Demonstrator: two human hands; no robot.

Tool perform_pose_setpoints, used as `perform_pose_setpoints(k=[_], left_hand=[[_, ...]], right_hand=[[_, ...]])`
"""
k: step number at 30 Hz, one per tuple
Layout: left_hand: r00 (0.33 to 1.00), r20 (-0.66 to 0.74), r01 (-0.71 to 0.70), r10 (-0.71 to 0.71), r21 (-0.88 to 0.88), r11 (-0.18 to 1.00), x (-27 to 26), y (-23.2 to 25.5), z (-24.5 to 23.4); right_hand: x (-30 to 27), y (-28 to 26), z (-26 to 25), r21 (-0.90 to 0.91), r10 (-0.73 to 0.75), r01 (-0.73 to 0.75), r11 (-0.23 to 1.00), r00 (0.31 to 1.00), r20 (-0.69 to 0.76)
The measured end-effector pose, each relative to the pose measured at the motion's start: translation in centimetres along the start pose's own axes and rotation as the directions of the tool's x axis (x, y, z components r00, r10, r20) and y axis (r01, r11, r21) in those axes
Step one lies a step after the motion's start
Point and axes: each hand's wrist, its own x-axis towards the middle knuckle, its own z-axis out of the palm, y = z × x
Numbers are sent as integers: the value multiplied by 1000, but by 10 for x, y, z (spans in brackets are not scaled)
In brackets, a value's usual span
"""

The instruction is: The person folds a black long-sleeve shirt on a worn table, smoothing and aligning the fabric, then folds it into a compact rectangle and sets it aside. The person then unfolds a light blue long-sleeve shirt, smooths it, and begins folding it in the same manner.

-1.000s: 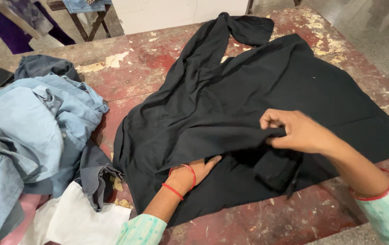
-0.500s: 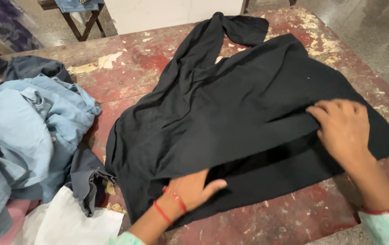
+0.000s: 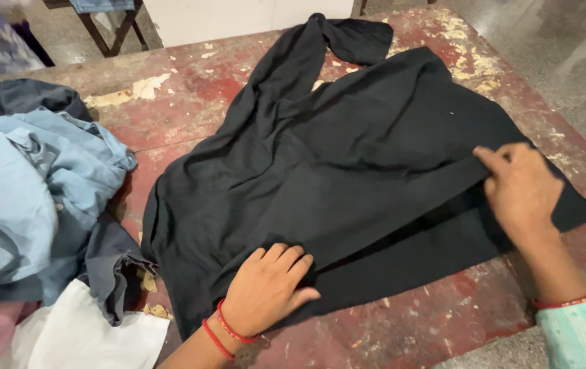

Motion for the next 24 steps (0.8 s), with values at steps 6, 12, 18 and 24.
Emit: perform_pose_setpoints(k=[6,12,18,24], left_hand=[[1000,-8,3,-2,71,998,-14,1,5],[968,74,-240,240,-4,971,-46,16,8],[960,107,-262,259,12,965,-61,17,13],[968,128,-242,215,262,934,-74,8,-1]], right_hand=[[-25,47,6,50,-5,14,999,985,-174],[-79,48,-12,96,-3,4,995,1000,-15],[-95,36,-23,24,40,-47,999,972,230],[-84,37,-33,304,-332,239,922,892,308]])
